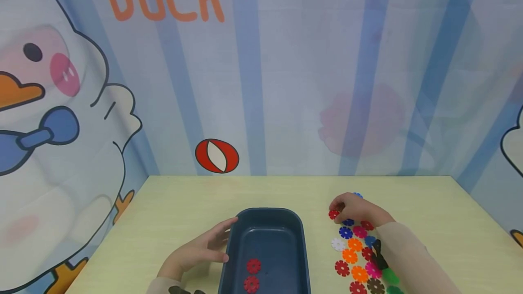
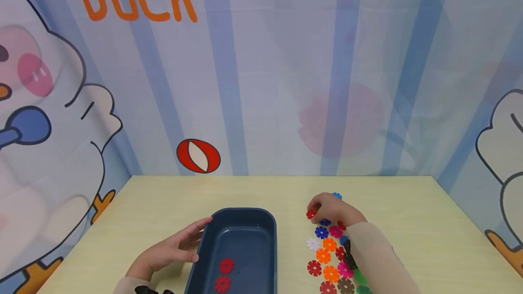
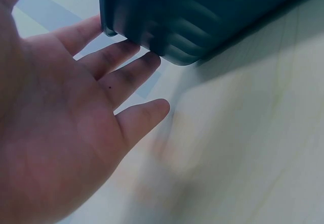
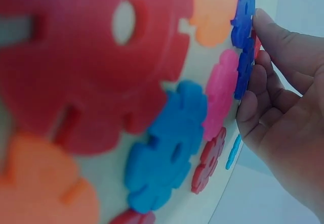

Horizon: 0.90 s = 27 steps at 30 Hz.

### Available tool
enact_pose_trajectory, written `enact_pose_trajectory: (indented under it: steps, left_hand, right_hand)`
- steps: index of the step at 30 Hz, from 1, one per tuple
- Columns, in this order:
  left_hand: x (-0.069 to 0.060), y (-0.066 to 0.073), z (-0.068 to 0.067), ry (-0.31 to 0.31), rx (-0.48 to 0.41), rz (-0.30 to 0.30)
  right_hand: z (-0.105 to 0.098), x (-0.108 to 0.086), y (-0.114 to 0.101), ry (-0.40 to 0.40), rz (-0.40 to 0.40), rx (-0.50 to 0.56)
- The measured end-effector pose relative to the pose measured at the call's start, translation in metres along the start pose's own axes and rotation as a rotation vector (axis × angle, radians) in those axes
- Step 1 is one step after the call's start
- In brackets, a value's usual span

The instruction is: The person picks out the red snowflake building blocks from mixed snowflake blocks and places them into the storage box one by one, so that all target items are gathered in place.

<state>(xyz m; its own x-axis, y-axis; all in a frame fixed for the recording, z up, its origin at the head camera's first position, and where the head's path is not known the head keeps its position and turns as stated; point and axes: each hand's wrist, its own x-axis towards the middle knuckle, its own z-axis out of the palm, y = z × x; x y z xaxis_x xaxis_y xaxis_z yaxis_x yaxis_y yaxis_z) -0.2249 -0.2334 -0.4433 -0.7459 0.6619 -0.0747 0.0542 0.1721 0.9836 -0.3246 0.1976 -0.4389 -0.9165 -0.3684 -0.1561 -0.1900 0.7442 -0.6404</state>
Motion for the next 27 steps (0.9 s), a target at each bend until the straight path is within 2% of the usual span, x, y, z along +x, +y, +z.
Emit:
enact_pose_trajectory:
  steps: [11, 18, 27]
  left_hand:
    - [0.0, -0.002, -0.001, 0.002, -0.007, -0.005]
    - [0.0, -0.003, -0.002, 0.01, 0.007, -0.004]
    - [0.0, -0.005, -0.003, 0.007, -0.002, -0.015]
  right_hand:
    - [0.0, 0.0, -0.007, -0.037, -0.001, -0.025]
    - [0.0, 0.002, -0.009, -0.077, -0.015, -0.086]
    - [-0.001, 0.002, -0.011, -0.1, 0.0, -0.093]
